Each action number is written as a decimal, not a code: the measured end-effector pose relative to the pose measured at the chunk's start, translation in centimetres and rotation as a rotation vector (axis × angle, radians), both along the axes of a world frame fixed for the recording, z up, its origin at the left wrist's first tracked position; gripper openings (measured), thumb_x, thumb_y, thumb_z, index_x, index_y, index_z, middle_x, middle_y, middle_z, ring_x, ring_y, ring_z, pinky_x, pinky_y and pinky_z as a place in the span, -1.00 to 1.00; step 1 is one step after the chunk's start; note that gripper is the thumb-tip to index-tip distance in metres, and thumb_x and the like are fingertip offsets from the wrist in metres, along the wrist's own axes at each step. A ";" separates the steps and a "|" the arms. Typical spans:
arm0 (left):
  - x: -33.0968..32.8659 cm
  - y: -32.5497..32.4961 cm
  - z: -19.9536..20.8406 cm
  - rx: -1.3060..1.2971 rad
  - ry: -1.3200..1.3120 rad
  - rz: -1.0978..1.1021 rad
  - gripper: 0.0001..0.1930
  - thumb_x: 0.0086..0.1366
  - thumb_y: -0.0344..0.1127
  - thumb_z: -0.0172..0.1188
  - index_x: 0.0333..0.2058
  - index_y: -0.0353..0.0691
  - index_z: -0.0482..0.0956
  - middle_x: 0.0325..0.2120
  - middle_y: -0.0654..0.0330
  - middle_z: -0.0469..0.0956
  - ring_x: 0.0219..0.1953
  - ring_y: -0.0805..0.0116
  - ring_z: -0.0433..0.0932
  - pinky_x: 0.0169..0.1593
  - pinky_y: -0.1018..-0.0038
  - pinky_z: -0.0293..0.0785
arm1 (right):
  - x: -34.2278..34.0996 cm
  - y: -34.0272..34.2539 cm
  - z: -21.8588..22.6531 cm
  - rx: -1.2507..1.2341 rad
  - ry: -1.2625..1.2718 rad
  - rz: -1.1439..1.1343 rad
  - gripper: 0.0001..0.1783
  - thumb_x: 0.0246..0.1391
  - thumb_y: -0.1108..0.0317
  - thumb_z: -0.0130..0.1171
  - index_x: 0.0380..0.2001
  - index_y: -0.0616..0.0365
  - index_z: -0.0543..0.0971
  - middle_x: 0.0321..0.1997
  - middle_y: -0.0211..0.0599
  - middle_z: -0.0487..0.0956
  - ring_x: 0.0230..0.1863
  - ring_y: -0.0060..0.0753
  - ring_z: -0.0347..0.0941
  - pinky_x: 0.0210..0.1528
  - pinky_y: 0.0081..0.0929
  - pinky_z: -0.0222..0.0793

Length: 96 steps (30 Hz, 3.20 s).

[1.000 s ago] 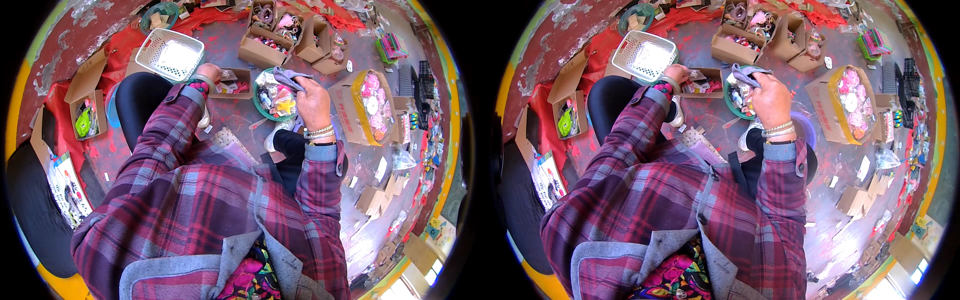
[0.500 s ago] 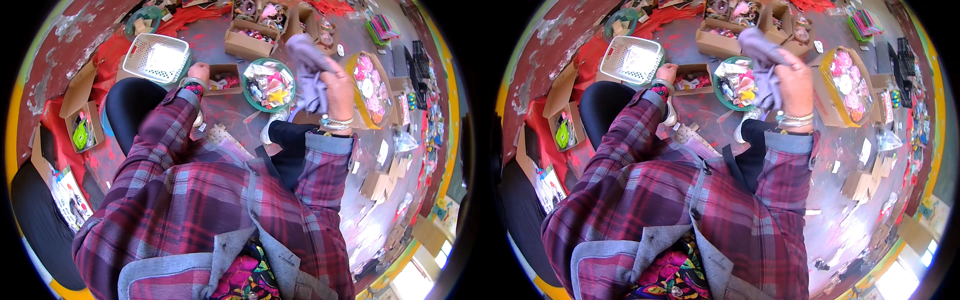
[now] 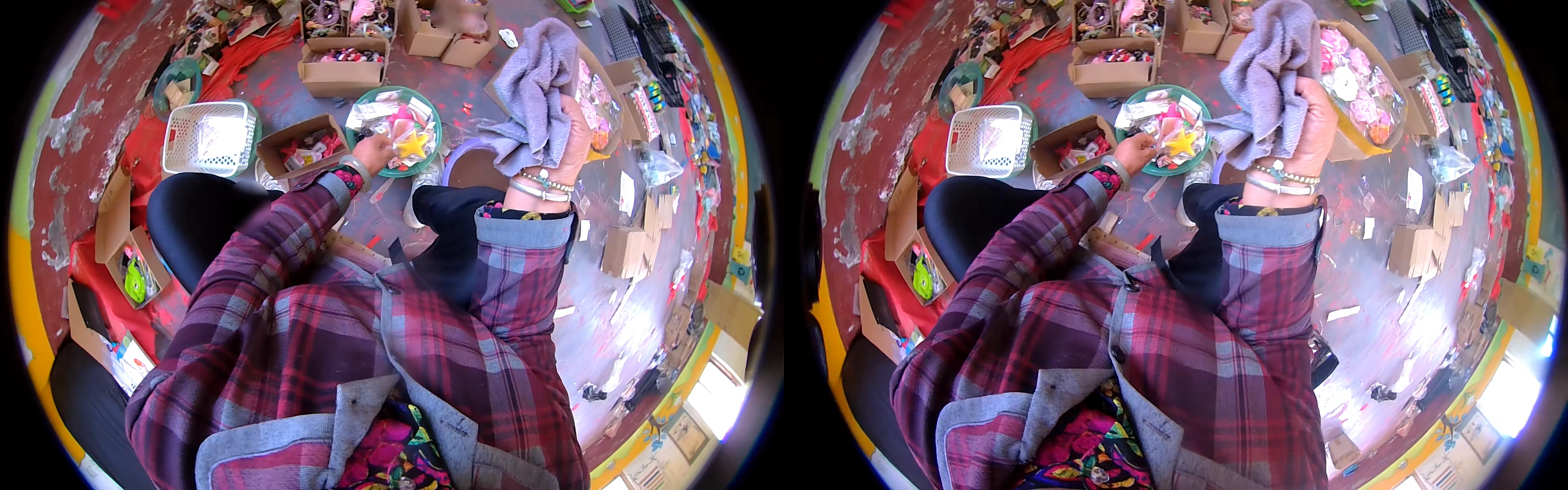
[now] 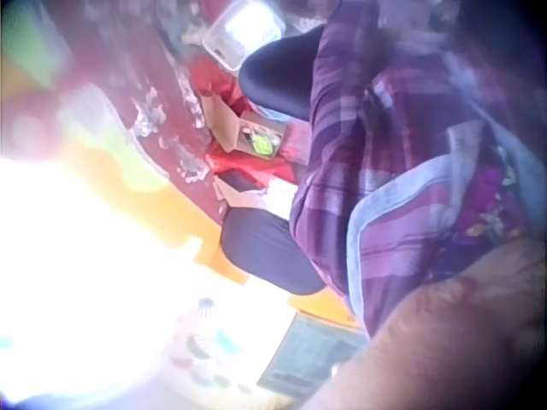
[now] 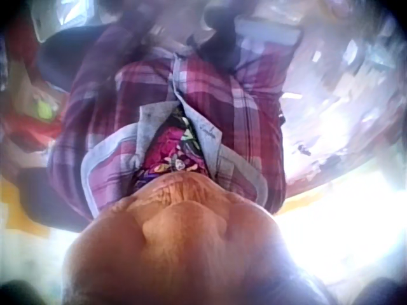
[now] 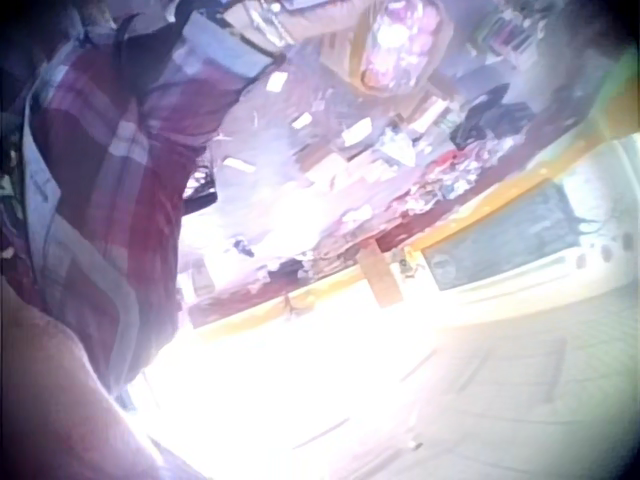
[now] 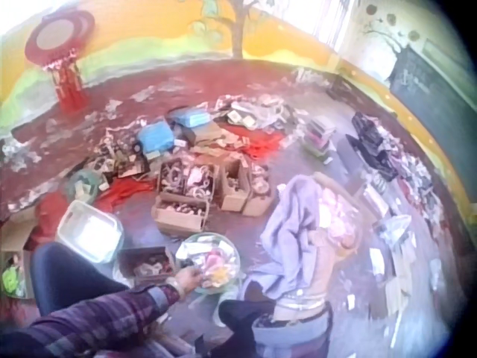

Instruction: The person sits on the floor and wipes small hair accessories with a cloth. They pick items one by one from a green basket, wipe them, and place them into a cardboard box.

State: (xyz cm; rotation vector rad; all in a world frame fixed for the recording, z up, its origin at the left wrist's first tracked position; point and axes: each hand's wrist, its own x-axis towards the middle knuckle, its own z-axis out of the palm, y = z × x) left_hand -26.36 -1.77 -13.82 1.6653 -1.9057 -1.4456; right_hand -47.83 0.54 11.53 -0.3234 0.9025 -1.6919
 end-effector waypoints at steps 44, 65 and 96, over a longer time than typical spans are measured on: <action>4.8 -2.1 18.1 0.643 1.517 0.242 -0.60 0.08 -0.43 -0.01 -0.04 -0.21 0.27 -0.11 0.15 0.37 -0.03 0.26 0.33 0.00 0.26 0.23 | 7.5 -0.3 1.8 -0.123 0.312 0.052 -0.74 -0.03 0.45 0.00 -0.22 0.28 0.45 -0.32 -0.37 0.49 -0.35 -0.54 0.41 -0.28 -0.65 0.31; 4.8 4.8 21.9 0.216 1.446 0.320 -0.61 0.30 -0.35 -0.23 0.09 -0.30 0.10 0.00 0.14 0.27 0.05 0.32 0.25 0.11 0.40 0.14 | 16.0 -0.4 -1.3 -0.144 1.743 -0.137 -0.77 -0.02 0.26 -0.06 -0.47 0.17 0.50 -0.50 -0.05 0.50 -0.41 0.04 0.39 -0.32 -0.21 0.30; 12.2 0.8 17.2 1.016 2.103 0.355 -0.63 0.19 -0.29 0.02 -0.07 -0.38 0.28 -0.20 -0.08 0.36 -0.21 0.18 0.42 -0.19 0.47 0.51 | 8.9 -1.5 -2.2 0.086 0.211 0.305 -0.72 0.08 0.29 -0.12 -0.31 0.28 0.48 -0.38 -0.30 0.54 -0.50 -0.52 0.47 -0.58 -0.69 0.39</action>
